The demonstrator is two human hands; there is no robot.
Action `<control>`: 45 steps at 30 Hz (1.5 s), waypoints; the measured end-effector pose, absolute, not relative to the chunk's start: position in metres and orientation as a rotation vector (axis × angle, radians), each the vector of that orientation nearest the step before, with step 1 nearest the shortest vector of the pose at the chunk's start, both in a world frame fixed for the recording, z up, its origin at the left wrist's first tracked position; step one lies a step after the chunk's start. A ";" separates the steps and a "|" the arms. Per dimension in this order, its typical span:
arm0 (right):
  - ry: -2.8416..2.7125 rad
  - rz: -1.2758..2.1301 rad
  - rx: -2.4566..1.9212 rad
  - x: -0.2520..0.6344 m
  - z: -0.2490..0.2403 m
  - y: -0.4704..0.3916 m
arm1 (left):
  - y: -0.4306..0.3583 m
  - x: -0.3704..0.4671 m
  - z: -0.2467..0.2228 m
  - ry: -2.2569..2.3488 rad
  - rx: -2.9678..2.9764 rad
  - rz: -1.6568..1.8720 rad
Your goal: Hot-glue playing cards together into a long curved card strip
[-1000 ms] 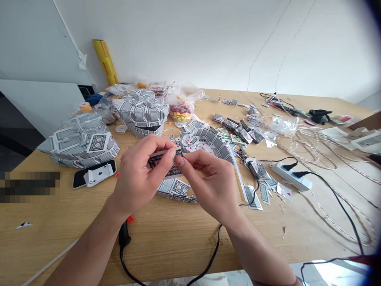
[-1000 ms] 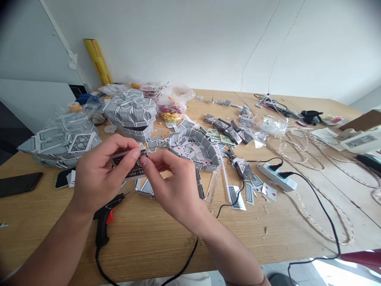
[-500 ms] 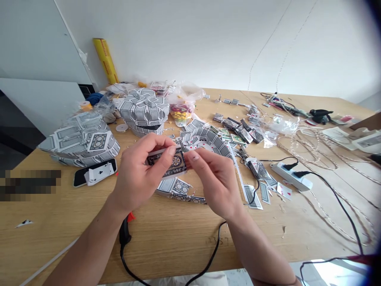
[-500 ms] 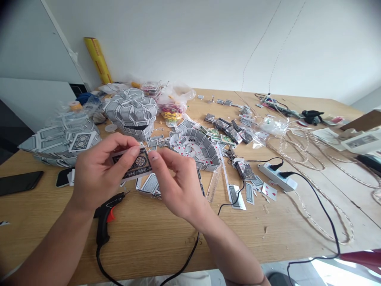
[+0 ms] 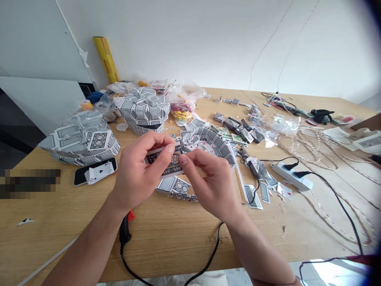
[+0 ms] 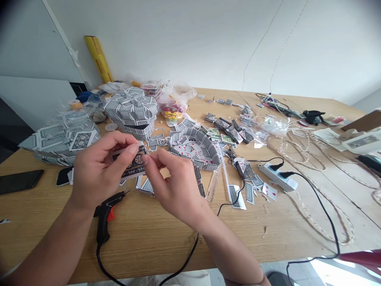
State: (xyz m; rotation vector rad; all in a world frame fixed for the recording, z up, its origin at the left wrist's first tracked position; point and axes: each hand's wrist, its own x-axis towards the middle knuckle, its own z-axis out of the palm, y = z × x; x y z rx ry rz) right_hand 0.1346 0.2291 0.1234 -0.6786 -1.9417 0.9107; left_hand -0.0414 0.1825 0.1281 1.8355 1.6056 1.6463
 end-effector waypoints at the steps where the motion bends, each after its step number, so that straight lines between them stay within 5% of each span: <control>1: -1.938 0.898 -0.672 0.134 0.123 0.229 | 0.182 -0.042 0.128 1.609 1.836 1.645; 15: -2.034 0.682 -0.659 0.134 0.120 0.228 | 0.182 -0.043 0.125 1.654 1.805 1.702; 32: -1.783 0.984 -0.667 0.132 0.122 0.230 | 0.186 -0.040 0.127 1.625 1.622 1.890; 45: -1.645 1.041 -0.651 0.140 0.124 0.232 | 0.183 -0.037 0.128 1.459 1.794 1.705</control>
